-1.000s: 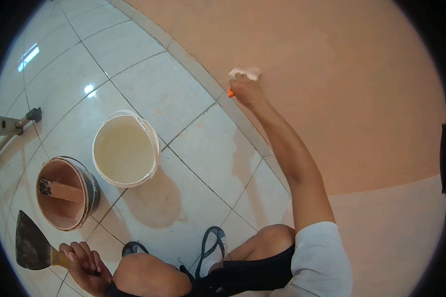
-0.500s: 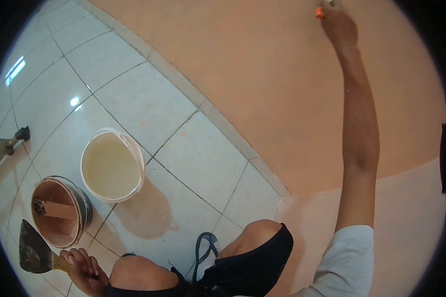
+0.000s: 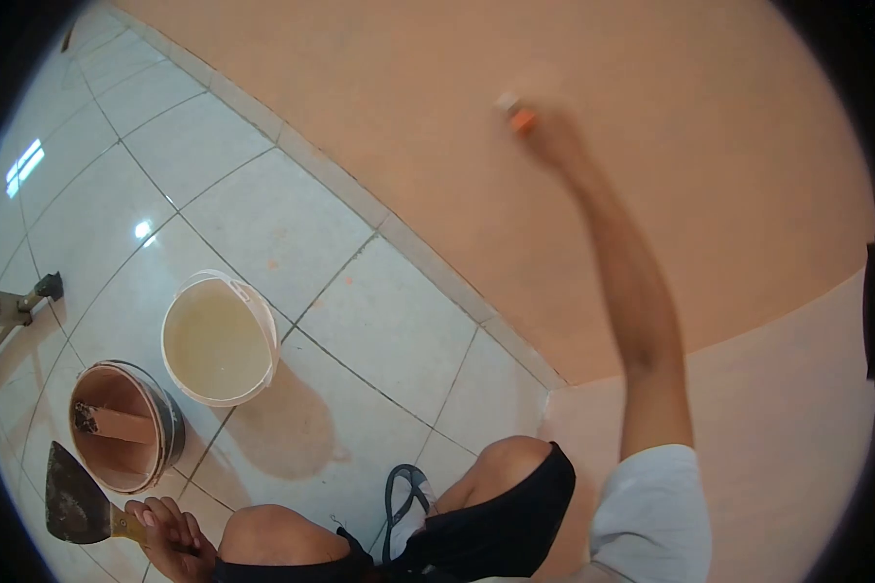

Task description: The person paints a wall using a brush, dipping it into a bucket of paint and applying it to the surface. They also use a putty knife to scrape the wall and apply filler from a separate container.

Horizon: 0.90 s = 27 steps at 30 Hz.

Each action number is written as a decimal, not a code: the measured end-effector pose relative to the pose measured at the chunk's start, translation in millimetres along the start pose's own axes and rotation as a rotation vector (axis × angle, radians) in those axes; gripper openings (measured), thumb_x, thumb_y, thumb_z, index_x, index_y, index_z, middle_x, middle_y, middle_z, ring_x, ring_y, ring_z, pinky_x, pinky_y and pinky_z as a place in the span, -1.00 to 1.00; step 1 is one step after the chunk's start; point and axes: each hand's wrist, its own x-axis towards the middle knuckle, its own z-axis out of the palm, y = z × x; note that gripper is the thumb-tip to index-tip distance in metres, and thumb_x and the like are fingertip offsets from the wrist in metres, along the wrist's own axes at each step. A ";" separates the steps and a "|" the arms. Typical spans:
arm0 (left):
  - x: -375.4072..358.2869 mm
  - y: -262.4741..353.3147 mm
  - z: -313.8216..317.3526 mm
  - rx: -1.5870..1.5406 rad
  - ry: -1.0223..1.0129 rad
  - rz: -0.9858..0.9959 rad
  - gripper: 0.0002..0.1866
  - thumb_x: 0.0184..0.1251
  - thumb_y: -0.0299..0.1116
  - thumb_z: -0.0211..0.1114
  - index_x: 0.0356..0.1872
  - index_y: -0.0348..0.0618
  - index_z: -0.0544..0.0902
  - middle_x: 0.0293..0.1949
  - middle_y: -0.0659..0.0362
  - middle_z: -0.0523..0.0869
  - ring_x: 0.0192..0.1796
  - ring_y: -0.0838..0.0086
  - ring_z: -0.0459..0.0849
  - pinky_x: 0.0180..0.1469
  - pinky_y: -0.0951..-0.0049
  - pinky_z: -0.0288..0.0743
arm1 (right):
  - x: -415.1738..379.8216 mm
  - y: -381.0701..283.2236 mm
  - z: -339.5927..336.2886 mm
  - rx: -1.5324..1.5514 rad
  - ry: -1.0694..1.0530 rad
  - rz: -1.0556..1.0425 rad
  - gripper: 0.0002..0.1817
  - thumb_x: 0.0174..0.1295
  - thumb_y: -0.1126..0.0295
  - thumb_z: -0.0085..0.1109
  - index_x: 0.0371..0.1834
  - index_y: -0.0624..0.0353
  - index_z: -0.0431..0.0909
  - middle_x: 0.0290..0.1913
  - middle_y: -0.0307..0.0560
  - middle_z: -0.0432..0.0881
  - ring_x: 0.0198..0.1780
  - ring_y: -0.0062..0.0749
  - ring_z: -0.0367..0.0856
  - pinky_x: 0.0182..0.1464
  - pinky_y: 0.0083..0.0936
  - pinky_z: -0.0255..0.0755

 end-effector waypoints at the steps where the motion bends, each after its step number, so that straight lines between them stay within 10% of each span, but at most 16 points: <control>1: 1.4 -1.7 -3.3 -0.005 -0.019 -0.005 -0.83 0.50 -0.36 0.01 -0.31 -0.11 0.25 -0.58 0.32 0.16 -0.63 0.71 0.06 -0.74 0.72 0.03 | 6.4 14.0 -53.1 -0.034 0.116 0.050 -0.70 0.27 0.16 0.00 -0.17 0.12 0.61 -0.24 0.10 0.68 -0.24 0.04 0.65 -0.20 -0.09 0.51; 5: 6.5 -7.1 -5.5 -0.019 -0.060 -0.006 -0.82 0.51 -0.35 -0.01 -0.33 -0.11 0.24 -0.57 0.32 0.16 -0.63 0.71 0.05 -0.74 0.71 0.02 | 25.5 52.5 -171.5 -0.502 0.558 -0.084 -0.77 0.25 0.29 0.04 -0.10 0.05 0.59 -0.26 0.04 0.67 -0.25 0.01 0.64 -0.26 -0.17 0.52; 7: 5.1 -6.2 -2.0 -0.023 -0.050 -0.003 -0.81 0.52 -0.35 -0.01 -0.33 -0.11 0.24 -0.56 0.32 0.16 -0.62 0.71 0.05 -0.73 0.71 0.02 | 23.4 63.3 -160.0 -0.538 0.413 0.011 -0.79 0.25 0.34 0.01 -0.12 0.04 0.58 -0.25 0.01 0.66 -0.26 -0.01 0.64 -0.26 -0.16 0.52; 13: -3.9 2.3 -7.3 -0.057 -0.077 0.014 -0.82 0.52 -0.34 -0.02 -0.32 -0.10 0.24 -0.57 0.32 0.15 -0.59 0.71 0.08 -0.72 0.70 0.03 | -72.8 13.0 85.5 -0.484 0.118 -0.285 -0.90 0.12 0.44 0.09 -0.35 0.17 0.58 -0.34 0.00 0.63 -0.28 -0.24 0.67 -0.33 -0.27 0.57; 19: -14.6 16.1 2.8 0.008 0.033 0.032 -0.82 0.49 -0.32 0.04 -0.30 -0.08 0.26 -0.59 0.34 0.15 -0.61 0.71 0.06 -0.73 0.70 0.02 | -132.3 -33.2 125.1 0.191 -0.172 -0.084 -0.83 0.18 0.39 0.08 -0.19 0.10 0.60 -0.13 0.05 0.66 -0.09 -0.06 0.64 -0.11 -0.13 0.51; 23: -13.9 13.3 2.7 0.026 0.031 0.039 -0.83 0.47 -0.32 0.07 -0.28 -0.08 0.27 -0.58 0.35 0.15 -0.60 0.71 0.06 -0.73 0.71 0.01 | -77.1 32.5 -4.8 0.121 0.075 0.241 -0.70 0.23 0.14 0.10 -0.20 0.13 0.63 -0.29 0.13 0.68 -0.24 0.07 0.65 -0.20 -0.12 0.51; 27: -13.1 10.2 4.6 0.007 -0.039 0.048 -0.83 0.46 -0.34 0.08 -0.29 -0.08 0.27 -0.57 0.35 0.14 -0.59 0.71 0.06 -0.72 0.72 -0.01 | -52.2 55.9 -107.3 -0.392 0.488 -0.019 -0.77 0.23 0.32 0.09 -0.09 0.07 0.60 -0.22 0.00 0.66 -0.32 -0.08 0.67 -0.33 -0.20 0.57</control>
